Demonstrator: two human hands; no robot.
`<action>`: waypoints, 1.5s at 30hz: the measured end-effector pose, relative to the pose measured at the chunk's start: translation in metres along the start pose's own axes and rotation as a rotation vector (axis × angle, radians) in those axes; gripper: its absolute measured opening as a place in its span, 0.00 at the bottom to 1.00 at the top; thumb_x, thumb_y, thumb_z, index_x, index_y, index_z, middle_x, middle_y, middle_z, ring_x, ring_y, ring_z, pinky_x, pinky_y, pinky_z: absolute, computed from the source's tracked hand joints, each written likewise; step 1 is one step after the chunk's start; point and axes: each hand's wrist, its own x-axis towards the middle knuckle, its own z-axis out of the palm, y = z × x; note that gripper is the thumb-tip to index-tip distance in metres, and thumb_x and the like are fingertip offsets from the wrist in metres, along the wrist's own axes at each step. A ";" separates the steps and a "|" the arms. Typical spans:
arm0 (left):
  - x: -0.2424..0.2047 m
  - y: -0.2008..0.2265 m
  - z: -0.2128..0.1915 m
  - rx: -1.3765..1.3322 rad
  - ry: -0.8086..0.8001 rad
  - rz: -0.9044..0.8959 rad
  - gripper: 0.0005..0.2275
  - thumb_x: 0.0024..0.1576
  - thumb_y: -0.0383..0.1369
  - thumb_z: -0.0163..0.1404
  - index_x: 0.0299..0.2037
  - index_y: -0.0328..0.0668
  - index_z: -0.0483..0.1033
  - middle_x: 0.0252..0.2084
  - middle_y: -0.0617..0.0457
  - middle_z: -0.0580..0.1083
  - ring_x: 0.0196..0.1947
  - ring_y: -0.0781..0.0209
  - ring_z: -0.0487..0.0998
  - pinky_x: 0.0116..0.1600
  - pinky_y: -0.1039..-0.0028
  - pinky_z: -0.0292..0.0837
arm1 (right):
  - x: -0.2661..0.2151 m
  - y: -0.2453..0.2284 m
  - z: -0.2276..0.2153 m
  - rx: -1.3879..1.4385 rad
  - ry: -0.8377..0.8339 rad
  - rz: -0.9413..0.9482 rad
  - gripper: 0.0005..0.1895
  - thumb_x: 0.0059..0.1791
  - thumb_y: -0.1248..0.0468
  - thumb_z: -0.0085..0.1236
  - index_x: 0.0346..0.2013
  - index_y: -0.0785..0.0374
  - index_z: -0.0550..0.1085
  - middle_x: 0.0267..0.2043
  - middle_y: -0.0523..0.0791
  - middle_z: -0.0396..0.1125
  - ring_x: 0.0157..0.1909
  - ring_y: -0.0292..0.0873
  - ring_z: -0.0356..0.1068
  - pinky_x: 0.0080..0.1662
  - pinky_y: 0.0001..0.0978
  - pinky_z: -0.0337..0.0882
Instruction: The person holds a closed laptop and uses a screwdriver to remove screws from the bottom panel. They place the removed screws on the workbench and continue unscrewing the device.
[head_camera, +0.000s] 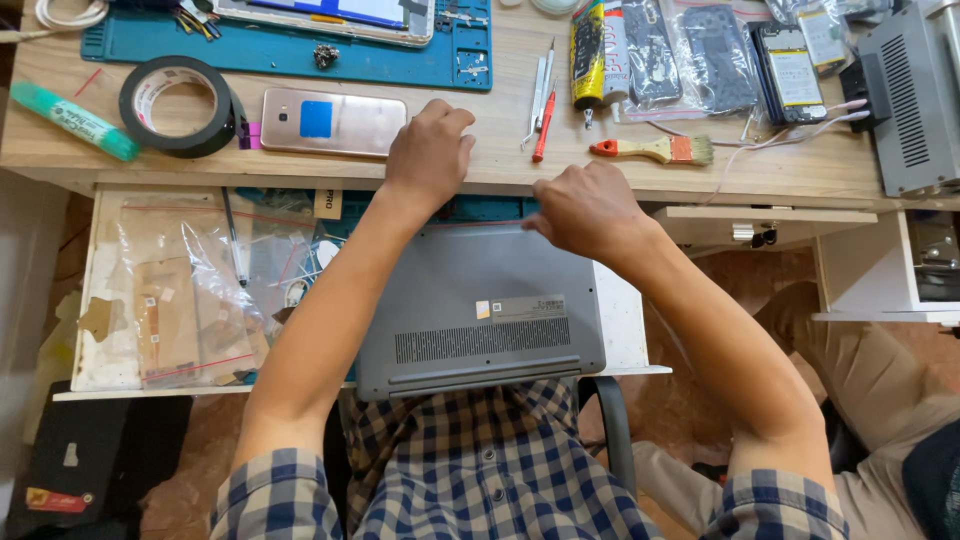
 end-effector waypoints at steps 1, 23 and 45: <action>0.007 0.001 0.003 0.004 0.005 0.003 0.07 0.52 0.31 0.50 0.40 0.45 0.73 0.34 0.54 0.69 0.33 0.54 0.76 0.36 0.69 0.73 | 0.000 0.000 0.003 -0.002 0.006 0.001 0.14 0.44 0.52 0.52 0.34 0.58 0.72 0.22 0.46 0.67 0.27 0.49 0.71 0.33 0.39 0.68; -0.052 0.047 -0.028 -0.190 0.166 0.161 0.04 0.57 0.27 0.44 0.33 0.39 0.62 0.25 0.52 0.61 0.27 0.50 0.71 0.31 0.67 0.70 | -0.003 0.011 0.001 0.163 -0.094 -0.017 0.14 0.45 0.54 0.52 0.41 0.57 0.67 0.26 0.49 0.67 0.32 0.55 0.70 0.36 0.46 0.69; -0.087 0.026 -0.018 -0.453 -0.165 -0.027 0.03 0.56 0.32 0.45 0.31 0.46 0.68 0.18 0.53 0.71 0.19 0.56 0.73 0.26 0.72 0.69 | 0.000 0.017 -0.015 0.158 -0.143 0.021 0.18 0.48 0.51 0.46 0.31 0.62 0.74 0.26 0.52 0.67 0.34 0.56 0.70 0.37 0.46 0.70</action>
